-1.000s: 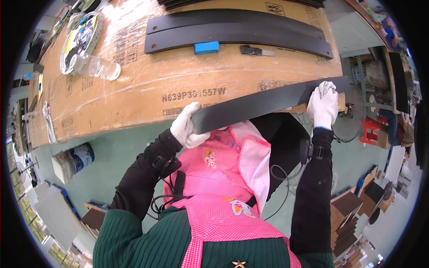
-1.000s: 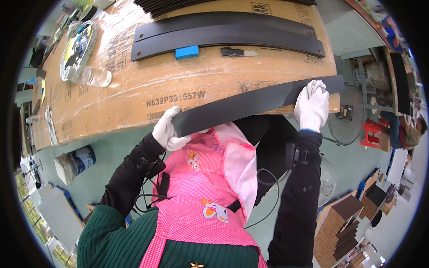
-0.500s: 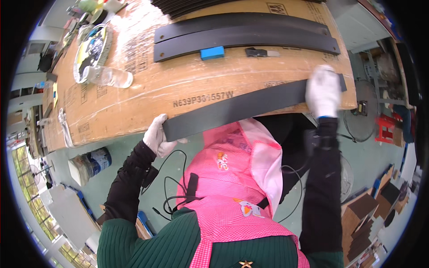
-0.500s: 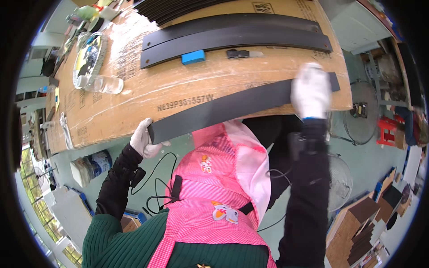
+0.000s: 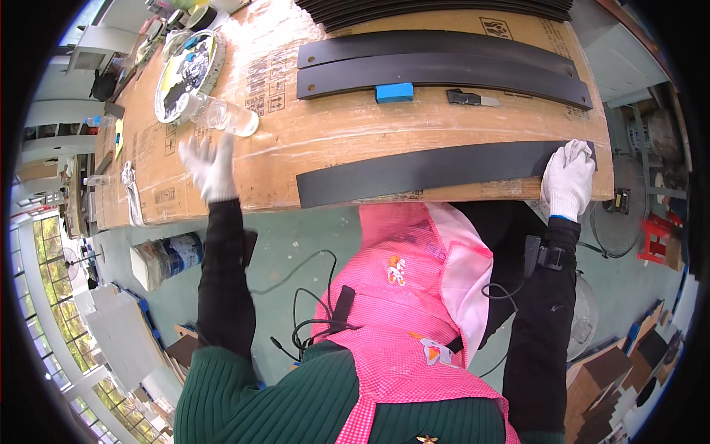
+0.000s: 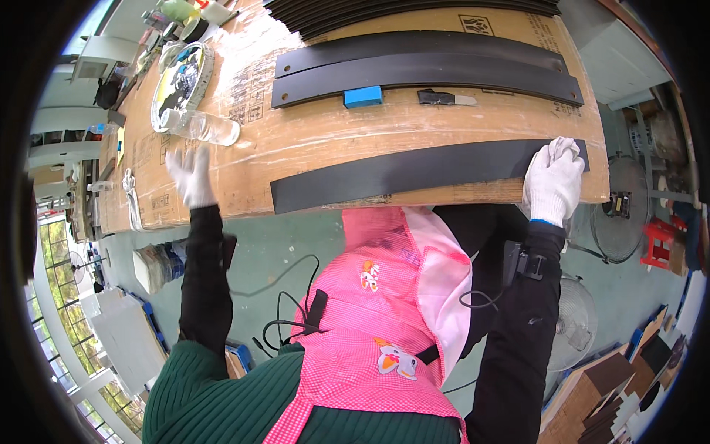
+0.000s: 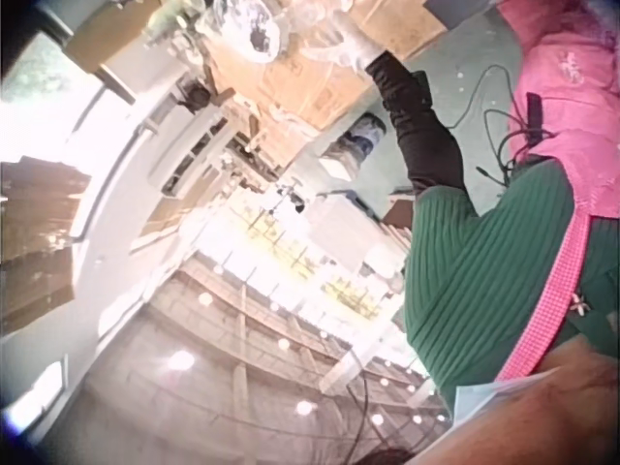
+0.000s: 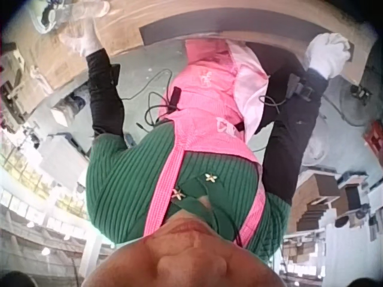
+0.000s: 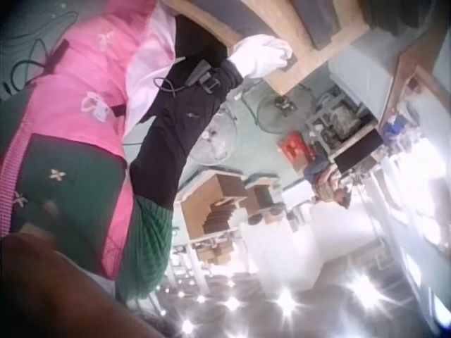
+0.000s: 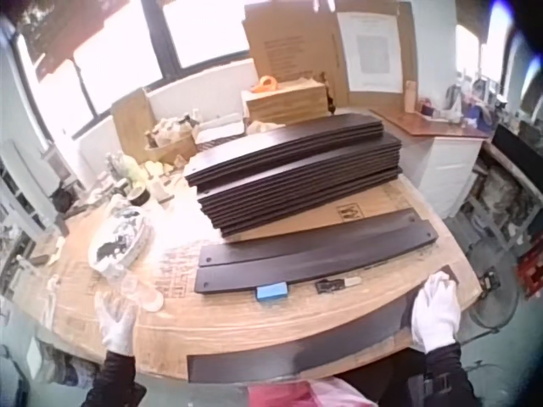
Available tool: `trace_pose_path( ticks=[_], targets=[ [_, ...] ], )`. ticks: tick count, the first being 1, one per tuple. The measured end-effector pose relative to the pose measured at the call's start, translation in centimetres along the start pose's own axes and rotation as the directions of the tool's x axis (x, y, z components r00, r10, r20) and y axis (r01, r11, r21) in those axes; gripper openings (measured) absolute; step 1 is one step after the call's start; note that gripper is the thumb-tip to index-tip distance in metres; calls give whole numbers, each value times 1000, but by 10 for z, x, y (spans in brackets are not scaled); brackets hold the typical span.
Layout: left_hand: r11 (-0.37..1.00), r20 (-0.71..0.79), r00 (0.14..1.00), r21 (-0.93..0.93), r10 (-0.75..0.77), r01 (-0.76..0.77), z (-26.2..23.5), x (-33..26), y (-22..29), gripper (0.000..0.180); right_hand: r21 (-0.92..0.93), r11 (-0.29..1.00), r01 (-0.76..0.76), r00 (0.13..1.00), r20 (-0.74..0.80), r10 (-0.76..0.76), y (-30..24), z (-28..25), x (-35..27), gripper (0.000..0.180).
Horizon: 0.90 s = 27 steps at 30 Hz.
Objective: Cleaning black rectangular furniture slats using a cloth and liquid.
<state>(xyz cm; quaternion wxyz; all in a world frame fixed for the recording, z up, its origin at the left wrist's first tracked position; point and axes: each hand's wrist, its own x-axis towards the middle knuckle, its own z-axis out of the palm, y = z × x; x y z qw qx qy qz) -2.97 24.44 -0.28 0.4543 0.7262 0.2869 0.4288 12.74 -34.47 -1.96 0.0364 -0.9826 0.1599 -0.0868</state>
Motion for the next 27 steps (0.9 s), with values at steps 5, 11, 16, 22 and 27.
trace_pose_path(
  ticks=[5, 11, 16, 22, 27],
  targets=[
    [971, 127, 984, -192, -122, 145, 74, 44, -23, 83, 61, 998, 22, 1000, -9, -22, -6, 3, -3, 54],
    [920, 576, 743, -42, 341, -389, 84, 17, 31, 62, 77, 997, -29, 999, -18, 30, -13, -2, -6, 50],
    [678, 884, 336, 29, 326, -734, 86, -61, 111, 61, 130, 991, -31, 999, -24, 35, -8, -4, -8, 49],
    [480, 976, 205, 144, 76, -865, 86, -100, 138, 52, 120, 992, -23, 1000, -4, 24, -12, -6, -7, 48],
    [462, 972, 229, 177, 59, -869, 87, -105, 140, 56, 112, 993, -28, 1000, 7, 27, -11, -6, -5, 49]
  ],
)
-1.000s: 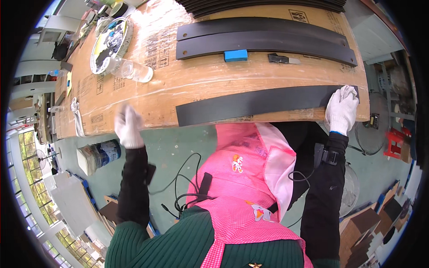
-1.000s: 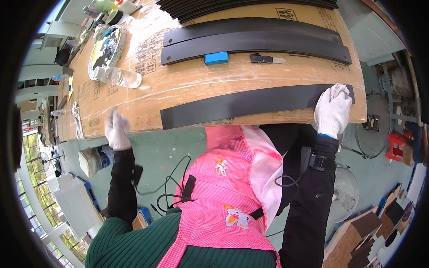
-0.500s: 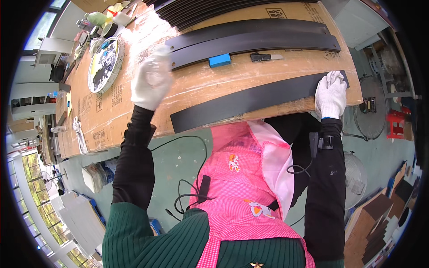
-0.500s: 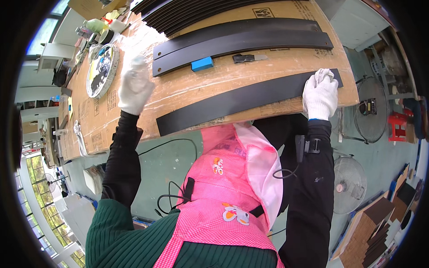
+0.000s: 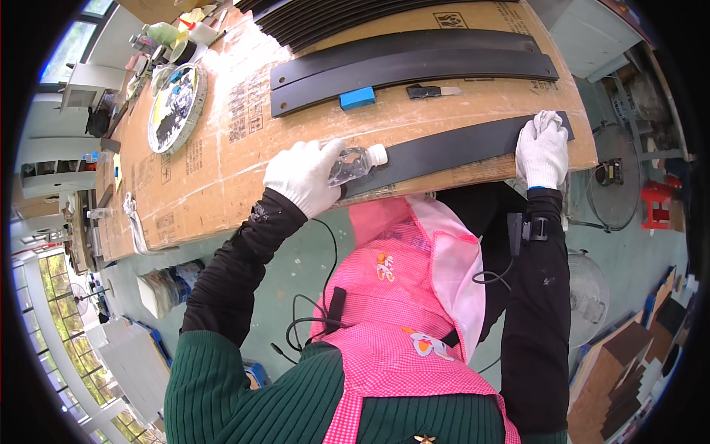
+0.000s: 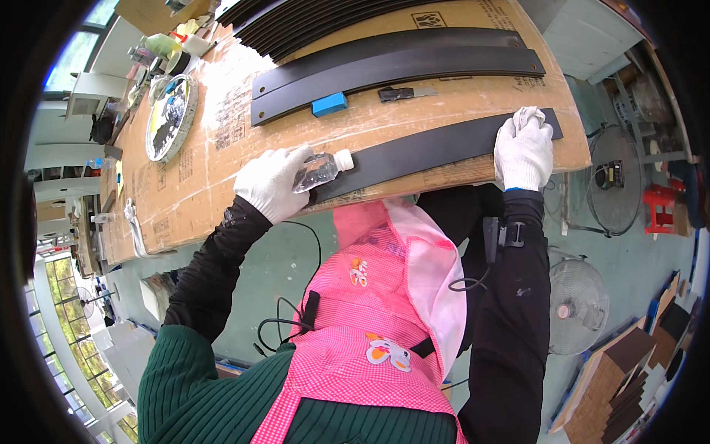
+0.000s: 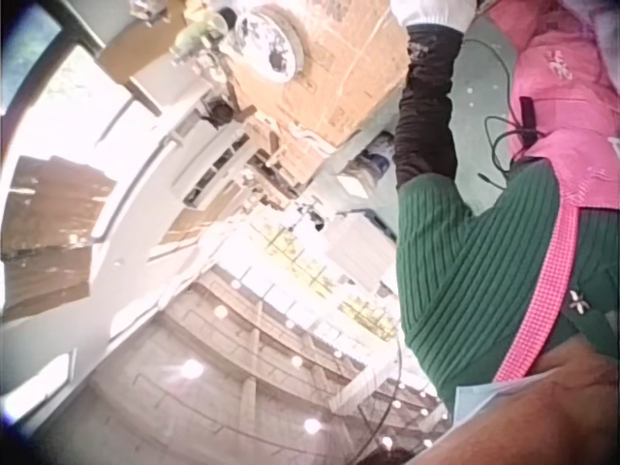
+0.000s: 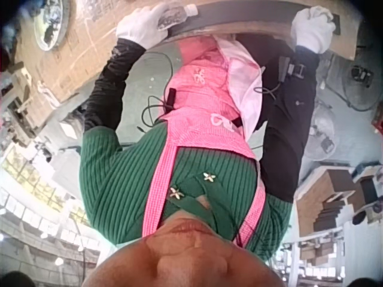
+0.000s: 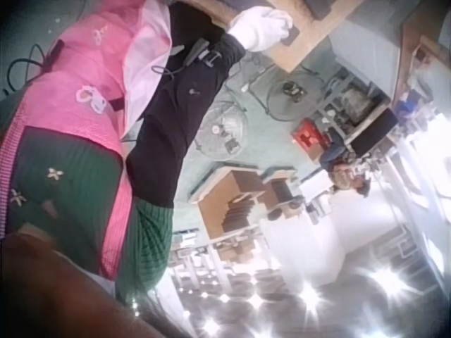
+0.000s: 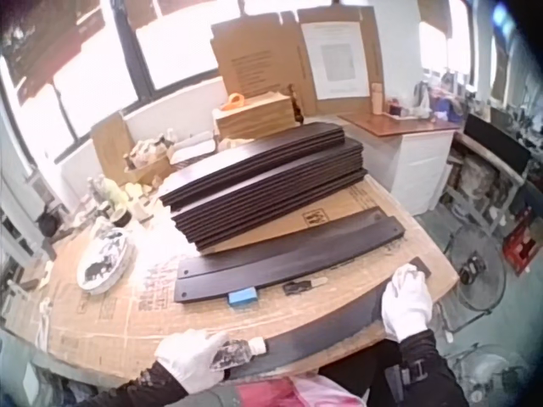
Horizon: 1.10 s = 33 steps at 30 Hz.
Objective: Cleaning black rectangular furniture slats using a cloth and liquid.
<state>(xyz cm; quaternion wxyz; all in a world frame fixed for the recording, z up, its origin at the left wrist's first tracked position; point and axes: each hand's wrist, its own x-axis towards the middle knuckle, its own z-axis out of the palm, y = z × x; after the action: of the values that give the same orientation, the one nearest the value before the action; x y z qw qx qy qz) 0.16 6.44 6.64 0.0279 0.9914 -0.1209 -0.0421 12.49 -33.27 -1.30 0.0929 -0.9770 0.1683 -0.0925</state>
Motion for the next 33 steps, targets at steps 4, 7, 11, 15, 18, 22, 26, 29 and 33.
trace_pose_path(
  ticks=[4, 7, 11, 15, 18, 22, 26, 29, 33],
  targets=[
    [999, -66, 997, -23, 28, -29, -2, -4, 2, 51, 11, 1000, 14, 1000, -14, -14, 3, -1, -1, 48],
    [998, -45, 999, -51, 21, -23, -2, -2, 7, 48, 15, 1000, 17, 999, -28, -17, 4, 0, -1, 48],
    [999, -57, 998, -31, 21, -23, 4, -2, 9, 45, 29, 999, 17, 1000, -8, -17, 2, 1, 0, 48],
    [993, 13, 993, -17, -117, 117, 3, -13, 3, 53, 17, 999, -34, 999, 27, 33, -3, 0, 0, 48],
    [984, 118, 977, 29, -178, 176, -7, -27, 6, 54, 36, 999, -24, 1000, 12, 23, 3, 0, 0, 49],
    [988, 61, 986, -15, -153, 155, -9, -42, 4, 62, 22, 999, -31, 999, 21, 31, 0, 0, 1, 49],
    [967, -10, 992, -223, -128, 123, -5, -15, 24, 62, 17, 998, -57, 997, 44, 56, -3, -5, -1, 48],
    [969, 15, 998, -236, -68, 69, -12, 15, 49, 61, 35, 998, -49, 998, 49, 47, -4, -7, -2, 48],
    [988, 92, 995, -152, -24, 38, -10, 47, 69, 54, 20, 999, -46, 997, 62, 44, -7, -9, -3, 47]
  ],
)
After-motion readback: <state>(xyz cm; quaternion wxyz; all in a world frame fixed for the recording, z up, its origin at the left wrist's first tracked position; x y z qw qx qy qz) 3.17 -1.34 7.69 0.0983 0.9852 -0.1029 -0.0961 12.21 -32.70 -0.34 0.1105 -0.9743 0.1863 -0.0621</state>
